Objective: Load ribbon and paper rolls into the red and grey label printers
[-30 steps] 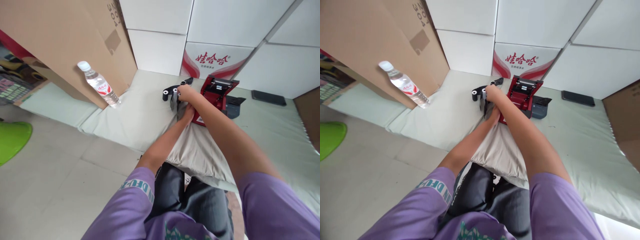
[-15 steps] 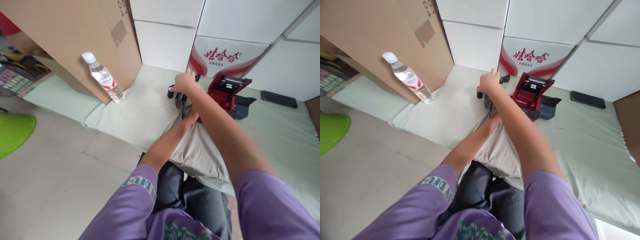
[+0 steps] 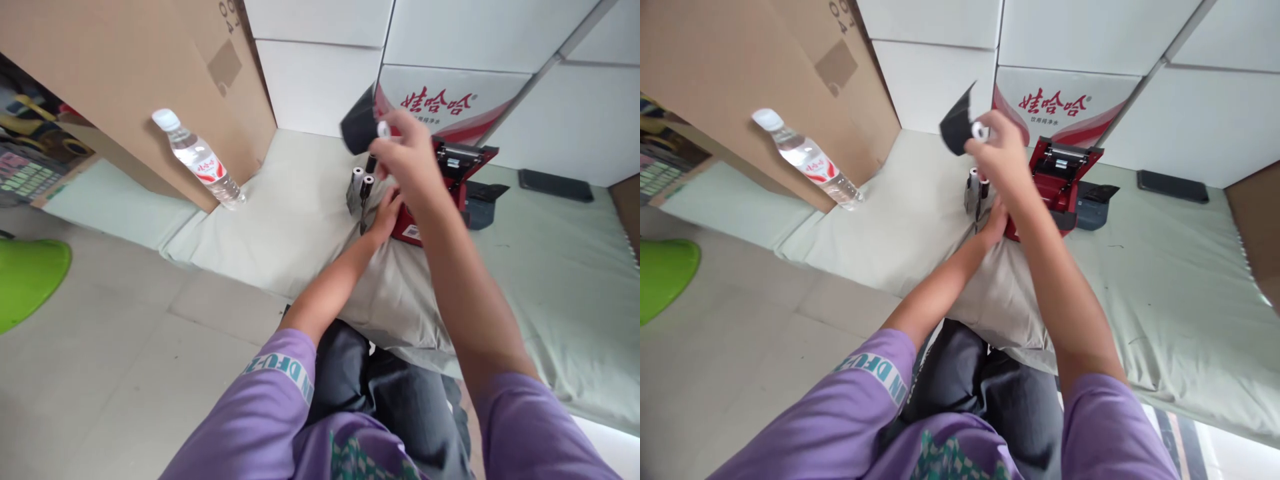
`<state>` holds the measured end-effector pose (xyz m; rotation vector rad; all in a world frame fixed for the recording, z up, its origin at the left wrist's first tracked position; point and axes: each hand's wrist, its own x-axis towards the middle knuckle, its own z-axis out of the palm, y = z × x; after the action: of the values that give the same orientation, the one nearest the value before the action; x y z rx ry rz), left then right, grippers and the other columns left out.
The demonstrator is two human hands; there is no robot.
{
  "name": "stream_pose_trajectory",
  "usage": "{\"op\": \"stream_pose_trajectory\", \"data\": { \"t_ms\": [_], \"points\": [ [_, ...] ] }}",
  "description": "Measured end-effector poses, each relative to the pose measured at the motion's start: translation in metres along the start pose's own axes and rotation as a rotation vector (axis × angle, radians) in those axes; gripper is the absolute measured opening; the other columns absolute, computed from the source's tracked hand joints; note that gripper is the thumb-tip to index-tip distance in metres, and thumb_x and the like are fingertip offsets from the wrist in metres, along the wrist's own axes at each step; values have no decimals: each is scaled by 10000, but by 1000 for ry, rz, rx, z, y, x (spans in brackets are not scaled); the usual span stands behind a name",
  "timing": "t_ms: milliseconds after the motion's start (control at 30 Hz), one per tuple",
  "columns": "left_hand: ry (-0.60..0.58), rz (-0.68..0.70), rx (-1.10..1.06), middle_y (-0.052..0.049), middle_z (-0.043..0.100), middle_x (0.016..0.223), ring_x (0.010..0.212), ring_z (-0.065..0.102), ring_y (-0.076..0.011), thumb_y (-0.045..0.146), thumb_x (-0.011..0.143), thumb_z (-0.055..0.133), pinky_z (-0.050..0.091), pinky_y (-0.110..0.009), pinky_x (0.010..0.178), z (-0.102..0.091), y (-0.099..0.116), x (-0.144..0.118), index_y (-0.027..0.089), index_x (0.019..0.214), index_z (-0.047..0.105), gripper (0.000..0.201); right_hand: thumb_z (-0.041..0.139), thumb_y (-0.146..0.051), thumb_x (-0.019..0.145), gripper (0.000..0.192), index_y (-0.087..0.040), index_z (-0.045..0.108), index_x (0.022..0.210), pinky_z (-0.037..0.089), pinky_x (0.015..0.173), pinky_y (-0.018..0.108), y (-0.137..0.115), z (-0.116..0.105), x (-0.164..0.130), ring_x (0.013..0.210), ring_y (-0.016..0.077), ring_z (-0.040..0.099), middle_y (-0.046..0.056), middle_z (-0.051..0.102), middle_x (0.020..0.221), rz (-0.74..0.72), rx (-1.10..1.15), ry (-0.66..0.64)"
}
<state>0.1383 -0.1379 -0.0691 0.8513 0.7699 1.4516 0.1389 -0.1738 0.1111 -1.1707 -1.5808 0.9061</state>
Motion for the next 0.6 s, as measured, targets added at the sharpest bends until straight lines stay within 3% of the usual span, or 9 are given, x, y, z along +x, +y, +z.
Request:
{"op": "stream_pose_trajectory", "data": {
  "t_ms": [67,100,233,367,500,600],
  "points": [
    [-4,-2,-8,11,782,1390,1466,600,-232,221,1081,586,429,-405,1330,3,6,-6,282,1141,755,189,598,-86,761,191,-256,559,839,339,444,258,5,-41,-13,440,108,449,-75,546,575,69,240,78],
    [-10,1,-18,-3,774,1408,1448,617,-227,196,1066,586,434,-398,1322,4,9,-9,260,1171,745,201,595,-70,725,205,-244,589,834,359,447,249,11,-60,-19,465,109,498,-51,609,609,84,300,96],
    [-27,-15,-39,-50,746,1463,1478,622,-226,199,1030,574,413,-390,1328,5,18,-17,198,1254,704,259,688,-139,754,199,-252,602,893,352,440,238,39,-113,-30,462,110,524,-35,648,630,153,323,196],
    [-20,-33,-32,-53,742,1481,1523,598,-237,214,1010,584,384,-397,1343,3,20,-16,212,1242,718,268,677,-147,803,251,-282,541,964,387,474,271,53,-129,-30,467,130,534,-31,684,664,175,56,214],
    [-14,-12,1,-65,750,1463,1519,603,-253,208,1005,588,389,-420,1340,1,20,-15,207,1217,732,256,660,-185,856,312,-264,609,1154,493,563,349,62,-133,-23,602,212,646,57,765,804,170,-369,-2],
    [-13,-1,23,-51,757,1447,1486,629,-241,205,1020,582,413,-413,1324,-1,19,-15,216,1202,732,236,669,-242,868,384,-222,704,1250,591,757,427,72,-133,-17,826,304,742,118,807,940,123,-712,-121]
  ]
}}
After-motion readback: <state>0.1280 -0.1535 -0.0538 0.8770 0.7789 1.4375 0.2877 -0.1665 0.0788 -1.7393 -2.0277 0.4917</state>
